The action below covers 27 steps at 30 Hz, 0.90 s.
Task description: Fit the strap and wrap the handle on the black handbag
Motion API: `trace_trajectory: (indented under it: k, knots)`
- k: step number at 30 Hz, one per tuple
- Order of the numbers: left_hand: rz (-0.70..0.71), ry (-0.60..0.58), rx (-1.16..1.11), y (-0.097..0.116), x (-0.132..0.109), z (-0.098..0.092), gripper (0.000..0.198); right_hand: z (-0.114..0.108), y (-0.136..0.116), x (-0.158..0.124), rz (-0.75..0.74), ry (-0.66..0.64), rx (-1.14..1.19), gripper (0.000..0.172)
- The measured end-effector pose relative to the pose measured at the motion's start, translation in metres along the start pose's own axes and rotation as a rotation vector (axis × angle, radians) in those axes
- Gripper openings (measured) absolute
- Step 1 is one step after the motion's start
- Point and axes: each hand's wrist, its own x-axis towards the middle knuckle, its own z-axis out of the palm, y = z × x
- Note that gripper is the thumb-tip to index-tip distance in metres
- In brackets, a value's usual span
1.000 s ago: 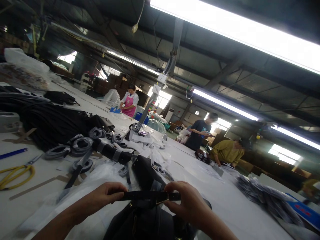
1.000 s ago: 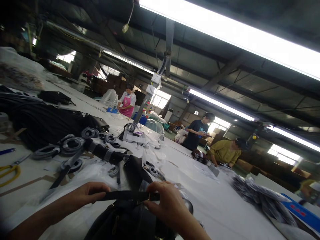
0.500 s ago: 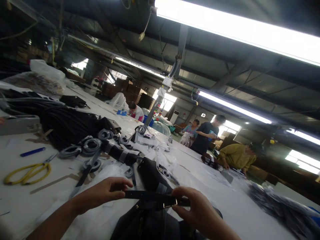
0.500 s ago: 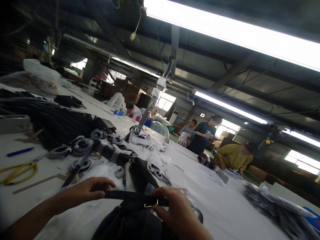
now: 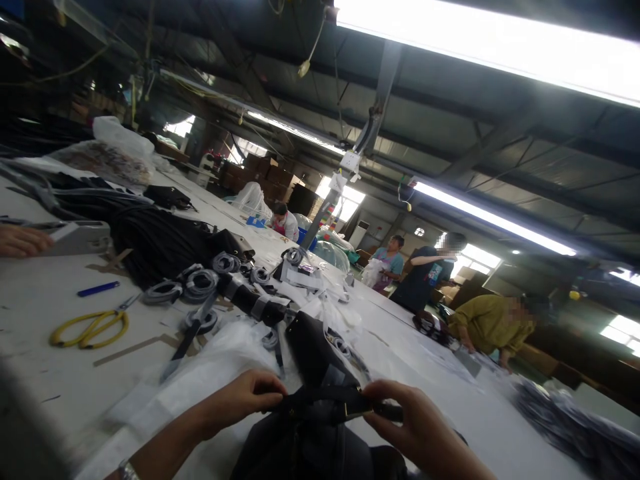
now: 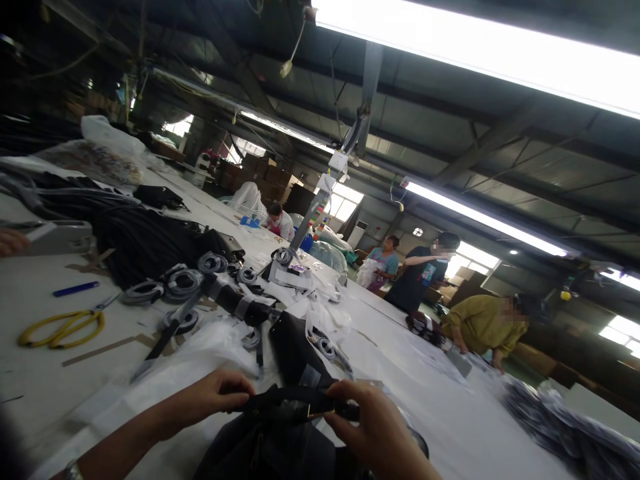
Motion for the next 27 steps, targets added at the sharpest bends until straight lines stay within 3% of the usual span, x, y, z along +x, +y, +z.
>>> trace_trajectory:
  k: [11, 17, 20, 23, 27]
  knots:
    - [0.056, -0.046, 0.097, -0.004, 0.003, 0.003, 0.04, 0.002, 0.001, -0.002, -0.024, 0.047, 0.08, 0.024]
    - [0.162, -0.028, 0.24, -0.005, 0.003, 0.008, 0.031, 0.005, 0.009, -0.003, -0.097, 0.074, 0.028, 0.021]
    - [0.235, 0.095, 0.406, -0.006, -0.001, 0.015, 0.031, 0.005, 0.011, -0.002, -0.149, 0.08, 0.032, 0.02]
    - [0.341, 0.238, 0.507, -0.004, -0.003, 0.027, 0.047, 0.005, 0.012, -0.002, -0.175, 0.09, 0.026, 0.019]
    - [0.447, 0.215, 0.609, 0.01, -0.01, 0.045, 0.044, 0.004, 0.014, -0.002, -0.184, 0.111, 0.006, 0.02]
